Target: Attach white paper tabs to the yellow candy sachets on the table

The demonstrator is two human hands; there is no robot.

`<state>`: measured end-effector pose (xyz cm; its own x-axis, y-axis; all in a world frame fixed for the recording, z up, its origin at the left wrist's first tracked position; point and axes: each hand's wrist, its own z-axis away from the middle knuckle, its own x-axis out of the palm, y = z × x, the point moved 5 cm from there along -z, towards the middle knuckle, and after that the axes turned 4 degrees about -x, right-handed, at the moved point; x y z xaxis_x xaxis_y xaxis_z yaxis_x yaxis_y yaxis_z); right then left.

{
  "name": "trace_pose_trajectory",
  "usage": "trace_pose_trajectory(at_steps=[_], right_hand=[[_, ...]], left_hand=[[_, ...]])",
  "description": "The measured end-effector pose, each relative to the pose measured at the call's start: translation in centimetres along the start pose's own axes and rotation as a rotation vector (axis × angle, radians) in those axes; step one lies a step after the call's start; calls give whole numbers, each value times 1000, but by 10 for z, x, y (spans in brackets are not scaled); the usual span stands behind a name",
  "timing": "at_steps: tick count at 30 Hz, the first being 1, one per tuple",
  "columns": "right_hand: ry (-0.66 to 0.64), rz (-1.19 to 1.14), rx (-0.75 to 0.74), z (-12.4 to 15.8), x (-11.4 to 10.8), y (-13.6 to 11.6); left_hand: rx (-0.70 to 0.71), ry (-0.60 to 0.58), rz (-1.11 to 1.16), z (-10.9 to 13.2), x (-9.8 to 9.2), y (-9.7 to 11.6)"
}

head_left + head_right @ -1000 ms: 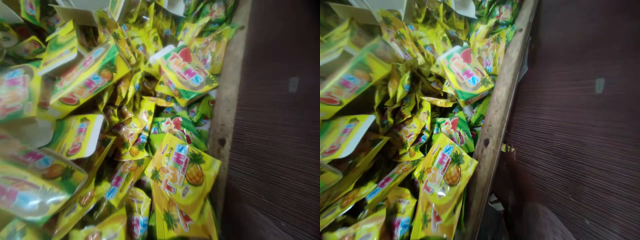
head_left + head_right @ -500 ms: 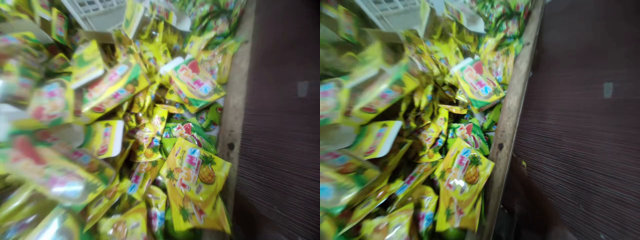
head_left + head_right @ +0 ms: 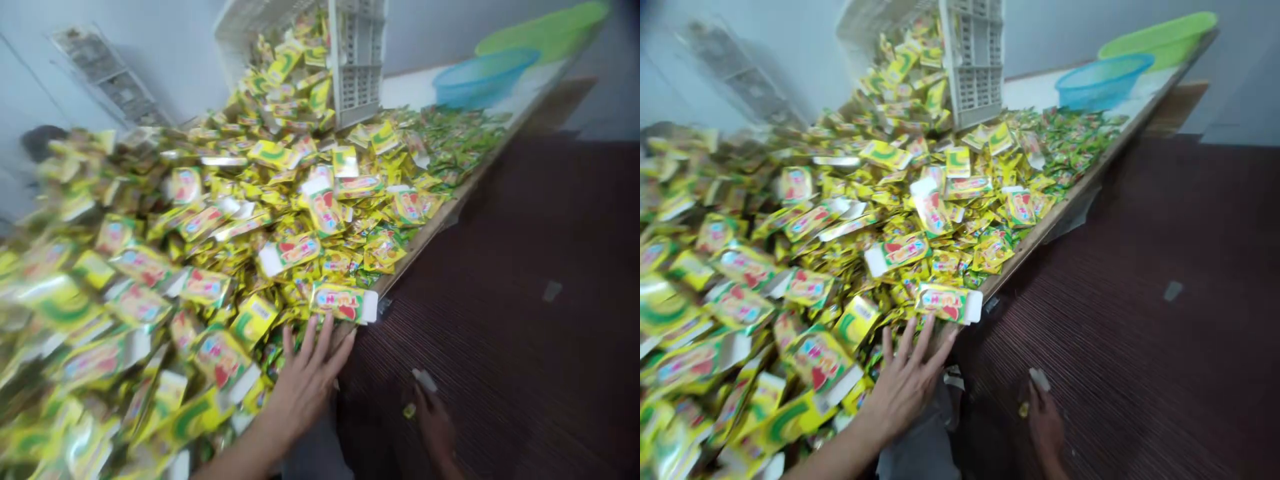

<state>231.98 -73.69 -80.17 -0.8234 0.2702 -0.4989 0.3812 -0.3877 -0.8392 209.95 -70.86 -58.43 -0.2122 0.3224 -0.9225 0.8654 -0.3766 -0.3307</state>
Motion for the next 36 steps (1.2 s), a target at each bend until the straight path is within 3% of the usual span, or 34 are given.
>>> trace_pose_trajectory(at_steps=[2,4,6,8,11,14,16,19,22,24,27,31,34,36], right_hand=[[171,23,28,3,-39,-13],[304,-87,-61,11,-75,-48],[288,-257,-229,31,-97,-96],[148,-339,-363,65,-97,-142],[-228,-532,-465,126,-57,-190],[-560,-591,-638,165,-2,-222],[-540,-423,-855,165,23,-244],[-321,70,-1248,144,46,-279],[-319,402,-1468,124,65,-301],[-331,399,-1530,115,67,-306],[-315,209,-1407,103,57,-303],[-321,-183,-989,99,40,-292],[-450,-451,-802,125,45,-291],[-593,-494,-783,150,56,-295]], left_hand=[[56,32,100,4,-9,1],[94,52,279,15,-23,4],[83,36,557,33,-37,7],[-26,-42,938,54,-48,7],[-304,-196,1536,93,-53,-2],[-625,-141,1810,139,-50,-30],[-863,-32,1821,172,-45,-54],[-1104,106,1798,214,-37,-78],[-1177,227,1814,234,-34,-85],[-1183,254,1852,238,-32,-83],[-1180,257,1921,234,-28,-80],[-1132,225,1997,223,-23,-79],[-1062,172,1994,216,-23,-80],[-1027,158,1959,215,-25,-82]])
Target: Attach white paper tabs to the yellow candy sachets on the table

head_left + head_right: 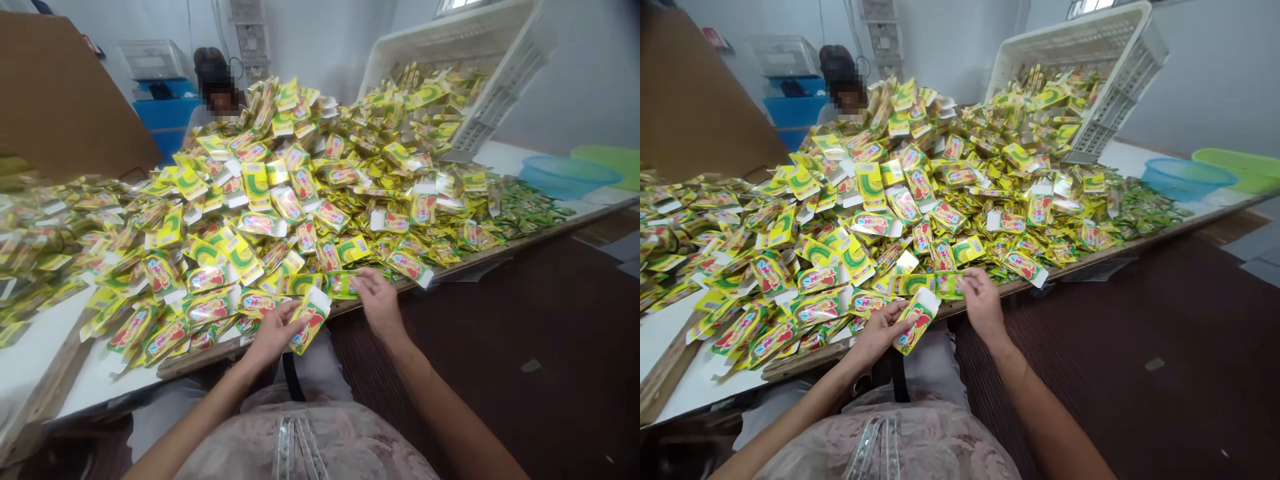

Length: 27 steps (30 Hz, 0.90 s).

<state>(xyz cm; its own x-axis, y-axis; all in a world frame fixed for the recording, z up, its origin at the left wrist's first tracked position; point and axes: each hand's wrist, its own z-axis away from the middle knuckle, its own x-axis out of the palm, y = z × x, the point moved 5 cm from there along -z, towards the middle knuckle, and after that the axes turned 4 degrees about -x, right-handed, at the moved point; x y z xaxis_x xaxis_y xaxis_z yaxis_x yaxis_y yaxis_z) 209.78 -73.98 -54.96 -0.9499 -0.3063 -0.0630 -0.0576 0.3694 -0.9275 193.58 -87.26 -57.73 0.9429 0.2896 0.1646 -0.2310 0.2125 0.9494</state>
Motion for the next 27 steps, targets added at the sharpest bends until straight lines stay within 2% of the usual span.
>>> trace_pose_trajectory(at_steps=[2,4,8,11,17,19,21,24,26,27], right_hand=[[-147,-13,8,6,24,-6],[-259,30,8,10,39,-9],[-408,193,-43,7,50,-16],[-509,237,-64,-2,56,-25],[-538,341,-197,-19,74,-48],[-520,289,-184,-20,83,-49],[-470,230,-137,-18,93,-48],[-465,196,-111,-16,106,-48],[-426,213,-119,-26,103,-50],[-362,241,-136,-37,95,-52]], left_hand=[[16,28,-31,1,-5,2],[10,54,-42,4,-12,2],[-25,14,-42,11,-20,4],[-24,29,-27,14,-28,9],[36,53,-39,7,-40,24],[20,44,-13,4,-42,29],[-27,10,80,2,-42,31],[-108,-1,243,1,-42,33],[-133,42,319,1,-46,34],[-138,68,342,1,-48,36]])
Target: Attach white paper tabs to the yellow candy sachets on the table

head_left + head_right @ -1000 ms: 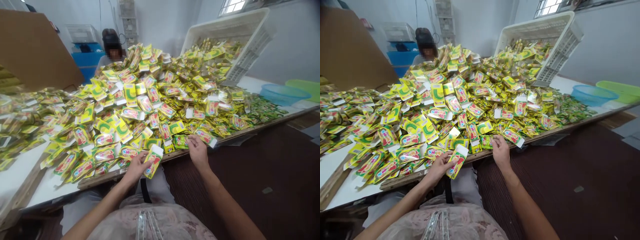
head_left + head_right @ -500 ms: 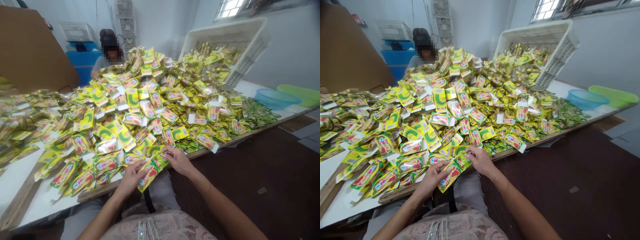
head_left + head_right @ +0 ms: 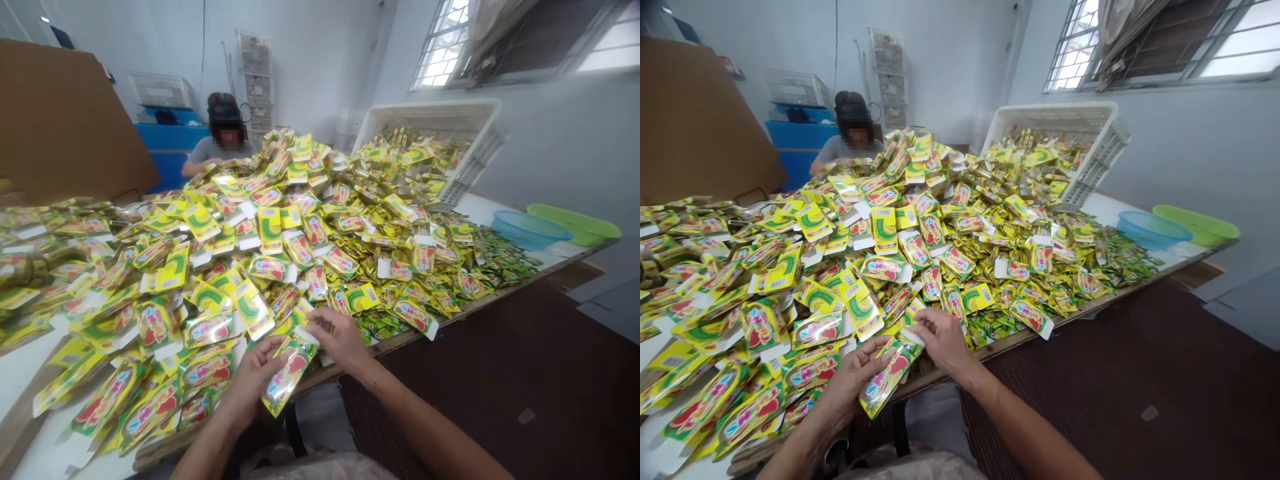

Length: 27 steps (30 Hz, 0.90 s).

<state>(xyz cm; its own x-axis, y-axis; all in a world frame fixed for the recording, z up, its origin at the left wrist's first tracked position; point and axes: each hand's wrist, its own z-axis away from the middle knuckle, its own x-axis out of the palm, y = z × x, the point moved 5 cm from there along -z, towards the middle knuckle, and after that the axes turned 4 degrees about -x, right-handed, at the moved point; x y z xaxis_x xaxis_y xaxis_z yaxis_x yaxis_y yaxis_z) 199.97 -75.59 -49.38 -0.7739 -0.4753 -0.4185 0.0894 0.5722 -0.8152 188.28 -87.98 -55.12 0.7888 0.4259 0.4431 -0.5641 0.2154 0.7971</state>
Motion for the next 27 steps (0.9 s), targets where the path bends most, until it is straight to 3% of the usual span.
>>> trace_pose_trajectory(at_steps=[3,5,7,9,13,17,19,21,25,27], right_hand=[[289,248,-12,-30,-58,15],[415,546,-8,-54,-97,29],[328,872,-85,-79,-116,42],[189,1046,-162,-97,-121,54],[85,1052,-217,-110,-119,60],[302,795,-287,-101,-122,39],[359,546,-225,-90,-119,28],[254,274,-110,-74,-102,20],[-113,-169,111,-33,-42,14],[-197,-304,211,-16,-18,19]], left_hand=[[-2,55,15,-2,-3,7],[-1,74,8,-4,-2,11],[-3,74,5,-6,1,13],[-7,66,9,-8,4,14],[-6,68,42,-6,7,13],[-12,92,66,-6,4,9],[-6,100,64,-8,1,7],[4,96,51,-11,-1,5],[25,88,-3,-11,-4,3],[21,90,-47,-9,-8,2]])
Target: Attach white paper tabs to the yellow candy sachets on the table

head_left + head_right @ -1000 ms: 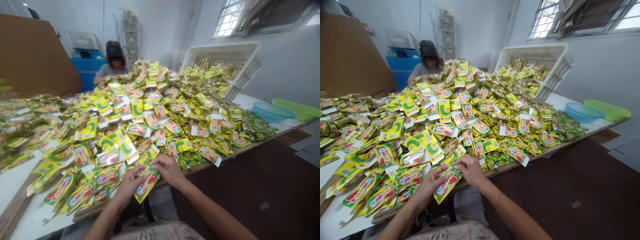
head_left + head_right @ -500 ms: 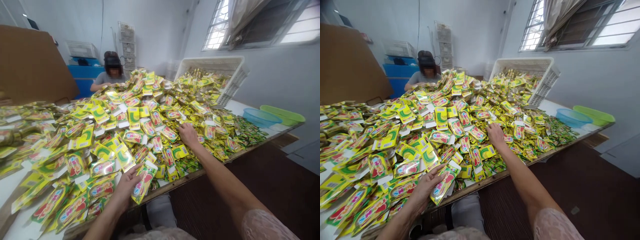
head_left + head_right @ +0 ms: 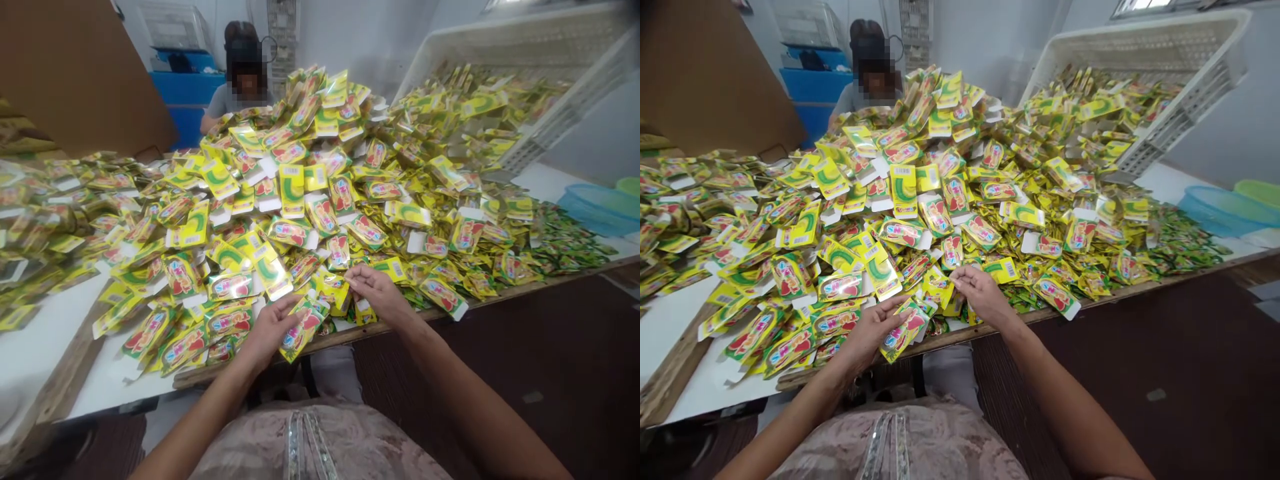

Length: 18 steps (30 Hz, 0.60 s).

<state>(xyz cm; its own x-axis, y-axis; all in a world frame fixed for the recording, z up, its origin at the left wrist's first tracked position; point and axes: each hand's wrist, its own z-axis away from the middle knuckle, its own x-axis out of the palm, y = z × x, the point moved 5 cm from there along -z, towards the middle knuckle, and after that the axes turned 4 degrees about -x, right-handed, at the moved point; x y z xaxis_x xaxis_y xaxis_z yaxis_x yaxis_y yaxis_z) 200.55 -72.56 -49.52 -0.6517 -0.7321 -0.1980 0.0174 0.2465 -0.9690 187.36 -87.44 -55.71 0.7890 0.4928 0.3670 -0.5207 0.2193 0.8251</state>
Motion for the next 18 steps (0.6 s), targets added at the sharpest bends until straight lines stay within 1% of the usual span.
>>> trace_pose_trajectory(at_steps=[2,5,9,12,14,16,18], right_hand=[[-6,-90,76,6,13,14],[94,-275,174,9,16,30],[210,-587,229,6,19,36],[279,-643,248,1,37,37],[304,-609,212,-2,55,38],[336,-552,111,-4,69,39],[384,-502,13,-4,76,42]], left_hand=[[-16,17,-37,2,-5,-2],[-32,52,-56,7,-12,-4],[-37,26,-70,13,-14,-2],[-26,48,-60,12,-14,-1],[2,104,-46,6,-14,-1],[44,154,-43,-1,-14,-3],[88,178,-65,-6,-12,-5]])
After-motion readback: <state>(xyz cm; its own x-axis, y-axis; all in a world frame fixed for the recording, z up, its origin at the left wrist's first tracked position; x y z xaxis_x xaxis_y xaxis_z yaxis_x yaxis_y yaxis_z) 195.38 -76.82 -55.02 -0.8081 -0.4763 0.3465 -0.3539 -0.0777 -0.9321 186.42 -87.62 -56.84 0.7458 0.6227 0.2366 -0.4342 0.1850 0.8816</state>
